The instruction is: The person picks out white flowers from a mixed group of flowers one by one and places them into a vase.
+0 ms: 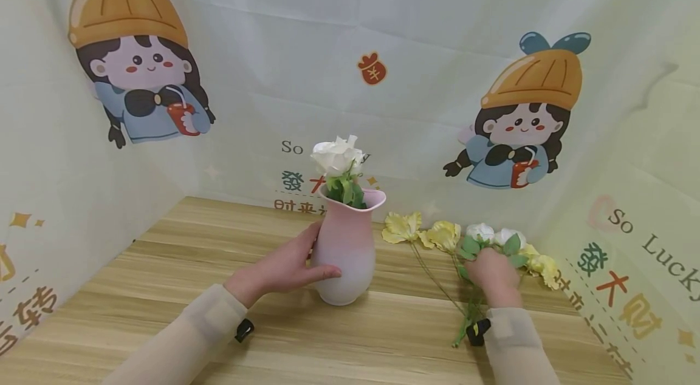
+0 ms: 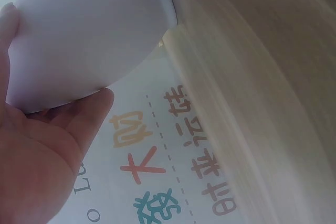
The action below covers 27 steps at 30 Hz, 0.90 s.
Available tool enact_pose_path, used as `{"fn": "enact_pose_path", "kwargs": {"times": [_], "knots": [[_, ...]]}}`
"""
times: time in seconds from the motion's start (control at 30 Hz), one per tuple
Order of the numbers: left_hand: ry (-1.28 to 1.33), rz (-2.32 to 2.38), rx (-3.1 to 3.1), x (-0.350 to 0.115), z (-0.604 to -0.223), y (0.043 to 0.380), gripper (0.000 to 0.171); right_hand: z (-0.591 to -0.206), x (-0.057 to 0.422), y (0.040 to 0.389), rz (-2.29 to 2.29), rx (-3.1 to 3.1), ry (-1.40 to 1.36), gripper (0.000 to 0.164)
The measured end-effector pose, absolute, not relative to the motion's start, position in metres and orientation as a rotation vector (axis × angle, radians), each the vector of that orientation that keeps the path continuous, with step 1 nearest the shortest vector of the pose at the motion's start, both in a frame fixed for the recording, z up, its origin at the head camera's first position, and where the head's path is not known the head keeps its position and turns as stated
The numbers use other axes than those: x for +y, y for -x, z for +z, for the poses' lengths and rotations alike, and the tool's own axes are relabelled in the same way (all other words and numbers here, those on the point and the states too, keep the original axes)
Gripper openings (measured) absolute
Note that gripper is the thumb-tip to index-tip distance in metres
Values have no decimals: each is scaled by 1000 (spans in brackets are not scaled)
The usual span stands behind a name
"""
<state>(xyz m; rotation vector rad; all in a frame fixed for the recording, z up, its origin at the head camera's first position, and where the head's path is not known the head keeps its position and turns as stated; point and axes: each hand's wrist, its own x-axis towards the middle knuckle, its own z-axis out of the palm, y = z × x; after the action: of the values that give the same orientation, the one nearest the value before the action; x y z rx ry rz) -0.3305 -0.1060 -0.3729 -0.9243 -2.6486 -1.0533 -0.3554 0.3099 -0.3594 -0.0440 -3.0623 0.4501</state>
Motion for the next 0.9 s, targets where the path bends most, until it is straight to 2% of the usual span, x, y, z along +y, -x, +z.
{"fn": "enact_pose_path", "kwargs": {"times": [0.17,0.33,0.57,0.67,0.9], "knots": [[924,-1059,-2651,-106,-373,330,106,-369,311,359,399,-3116,77,54],[929,-1060,-2648,-105,-372,330,106,-373,313,357,412,-3101,70,38],[926,-1050,-2647,-106,-372,331,108,-371,312,353,477,-3123,114,34],[931,-1054,-2636,-106,-373,331,108,-370,310,353,494,-3124,138,26],[931,-1054,-2631,-107,-375,333,108,-371,309,352,505,-3107,148,30]]}}
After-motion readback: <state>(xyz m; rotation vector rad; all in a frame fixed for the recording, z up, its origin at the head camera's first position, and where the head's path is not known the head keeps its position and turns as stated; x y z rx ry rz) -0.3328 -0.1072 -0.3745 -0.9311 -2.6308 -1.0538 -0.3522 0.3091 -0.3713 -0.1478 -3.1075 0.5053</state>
